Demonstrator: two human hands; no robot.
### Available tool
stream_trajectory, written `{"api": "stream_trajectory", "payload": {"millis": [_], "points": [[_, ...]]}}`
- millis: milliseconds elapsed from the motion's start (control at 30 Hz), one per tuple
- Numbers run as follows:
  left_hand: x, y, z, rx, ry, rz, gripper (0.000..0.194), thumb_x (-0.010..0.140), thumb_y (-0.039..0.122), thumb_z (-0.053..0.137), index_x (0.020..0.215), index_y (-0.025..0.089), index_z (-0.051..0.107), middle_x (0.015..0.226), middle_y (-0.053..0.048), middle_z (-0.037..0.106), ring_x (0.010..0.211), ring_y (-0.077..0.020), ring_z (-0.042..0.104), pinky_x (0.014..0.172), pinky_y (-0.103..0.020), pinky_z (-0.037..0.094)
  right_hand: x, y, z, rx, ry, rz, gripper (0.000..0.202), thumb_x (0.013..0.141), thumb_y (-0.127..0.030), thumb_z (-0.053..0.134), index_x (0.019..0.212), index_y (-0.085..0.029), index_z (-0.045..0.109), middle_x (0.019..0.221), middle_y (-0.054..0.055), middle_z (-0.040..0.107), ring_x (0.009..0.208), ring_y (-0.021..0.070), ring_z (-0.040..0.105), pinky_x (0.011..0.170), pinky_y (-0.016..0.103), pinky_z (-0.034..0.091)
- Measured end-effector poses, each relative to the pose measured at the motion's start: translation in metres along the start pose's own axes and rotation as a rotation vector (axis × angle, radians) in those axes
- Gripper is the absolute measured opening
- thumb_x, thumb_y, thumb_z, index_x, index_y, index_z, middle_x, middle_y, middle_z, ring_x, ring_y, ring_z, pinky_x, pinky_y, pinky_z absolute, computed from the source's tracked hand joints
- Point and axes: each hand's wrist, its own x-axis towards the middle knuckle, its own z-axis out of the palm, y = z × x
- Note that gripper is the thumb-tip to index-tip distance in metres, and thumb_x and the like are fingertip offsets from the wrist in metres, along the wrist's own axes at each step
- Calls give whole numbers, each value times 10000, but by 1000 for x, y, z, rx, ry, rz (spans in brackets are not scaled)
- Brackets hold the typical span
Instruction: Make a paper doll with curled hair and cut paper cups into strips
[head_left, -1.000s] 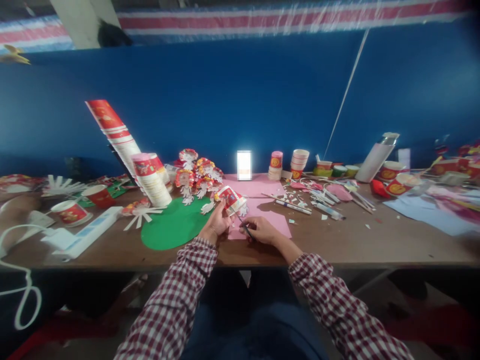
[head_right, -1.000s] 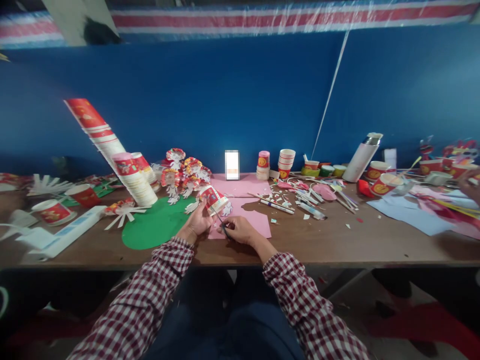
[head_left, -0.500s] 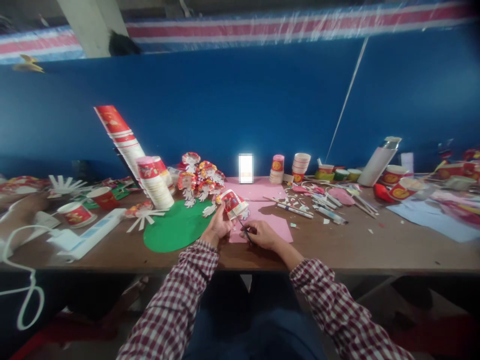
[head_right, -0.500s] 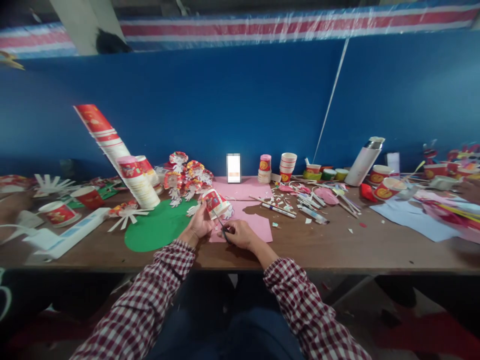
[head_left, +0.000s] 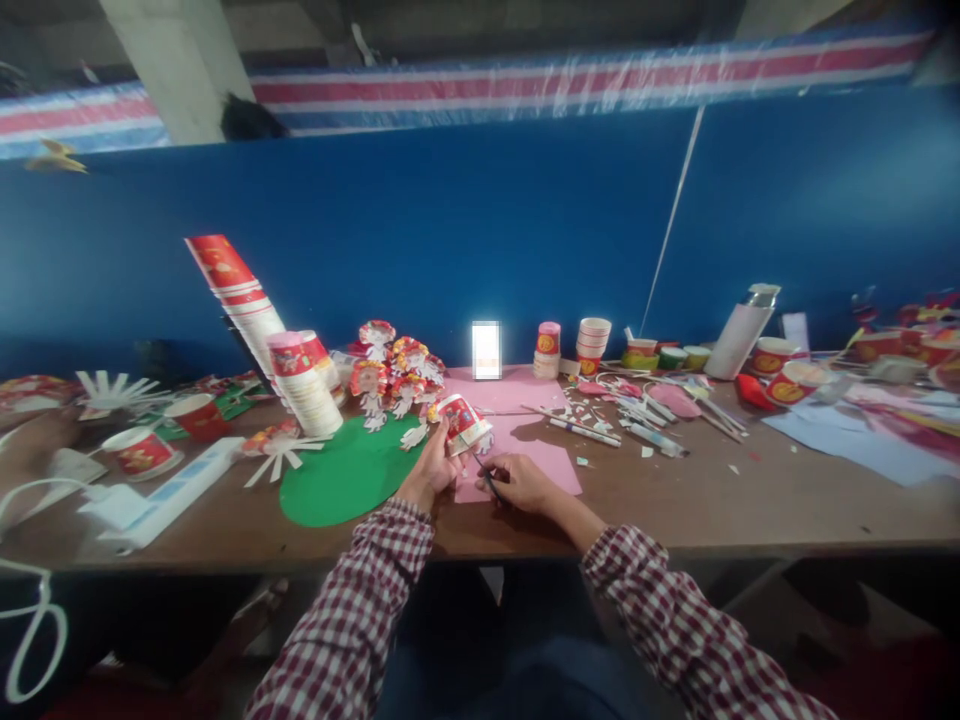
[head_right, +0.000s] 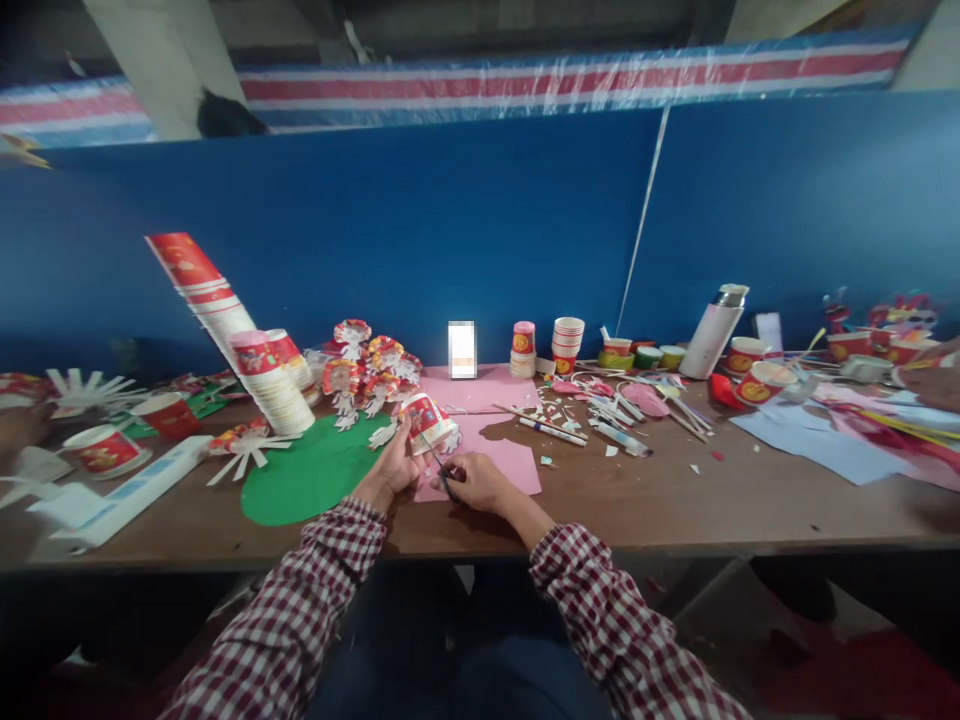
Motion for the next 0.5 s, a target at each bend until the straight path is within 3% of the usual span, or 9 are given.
{"api": "stream_trajectory", "payload": {"millis": [267, 500], "points": [[-2, 0, -2, -12, -23, -26, 258, 830, 359, 586, 990, 158, 606, 860, -73, 694, 878, -214, 665, 871, -388, 517, 0, -4, -1, -42, 5, 6, 321, 833, -442, 550, 860, -145, 667, 616, 27, 634, 531, 119, 549, 487, 205, 359], [-3, 1, -2, -27, -21, 33, 263, 811, 313, 606, 1036, 177, 615, 893, -55, 698, 800, -184, 659, 841, -360, 525, -2, -4, 3, -167, 100, -80, 290, 812, -436, 578, 808, -156, 655, 629, 18, 613, 545, 112, 501, 513, 213, 325]]}}
